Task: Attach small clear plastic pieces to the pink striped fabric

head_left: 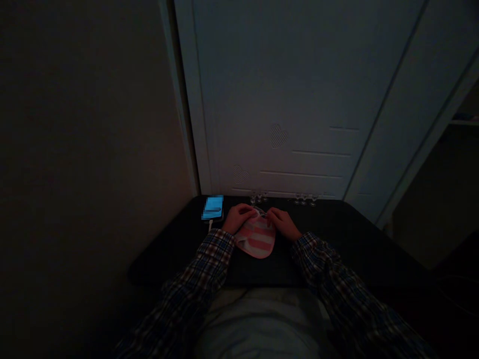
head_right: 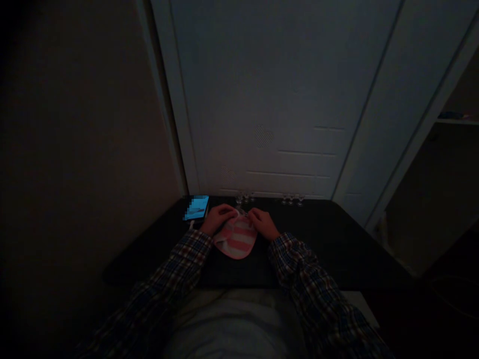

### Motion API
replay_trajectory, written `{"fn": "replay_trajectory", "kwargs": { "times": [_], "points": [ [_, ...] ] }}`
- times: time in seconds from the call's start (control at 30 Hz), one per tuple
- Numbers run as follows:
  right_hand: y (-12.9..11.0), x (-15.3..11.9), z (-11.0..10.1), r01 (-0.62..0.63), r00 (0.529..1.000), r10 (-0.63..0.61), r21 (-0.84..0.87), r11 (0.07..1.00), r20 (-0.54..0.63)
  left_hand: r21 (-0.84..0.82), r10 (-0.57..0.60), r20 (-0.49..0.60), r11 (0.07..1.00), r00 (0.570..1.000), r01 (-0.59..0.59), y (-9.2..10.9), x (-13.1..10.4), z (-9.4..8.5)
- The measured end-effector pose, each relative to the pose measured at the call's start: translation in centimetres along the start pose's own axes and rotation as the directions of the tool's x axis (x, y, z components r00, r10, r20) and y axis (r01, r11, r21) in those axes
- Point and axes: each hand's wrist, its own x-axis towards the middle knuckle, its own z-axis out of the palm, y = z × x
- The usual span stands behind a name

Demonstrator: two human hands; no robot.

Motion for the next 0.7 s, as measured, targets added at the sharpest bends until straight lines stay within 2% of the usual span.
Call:
{"fn": "replay_trajectory", "kwargs": {
  "times": [0.17,0.37,0.57,0.7],
  "points": [
    [0.4,0.1,0.3,-0.009,1.000,0.008,0.057,0.998,0.016,-0.012,-0.011,-0.006,1.000,1.000,0.011,-0.3,0.2,0.0],
    [0.9,0.1,0.6,-0.035,0.994,0.021,0.127,0.991,0.107,-0.026,-0.023,-0.028,0.999,0.999,0.022,-0.6,0.3,0.0],
    [1.3,0.3,0.6,-0.034,0.999,0.032,0.124,0.992,0.018,-0.022,-0.024,-0.016,0.999,1.000,0.023,-0.7,0.2,-0.1],
    [1.4,0.3,0.7,-0.024,1.000,0.024,0.124,0.992,0.006,-0.026,-0.026,-0.017,0.999,1.000,0.026,-0.7,0.3,-0.1]
  ]
}}
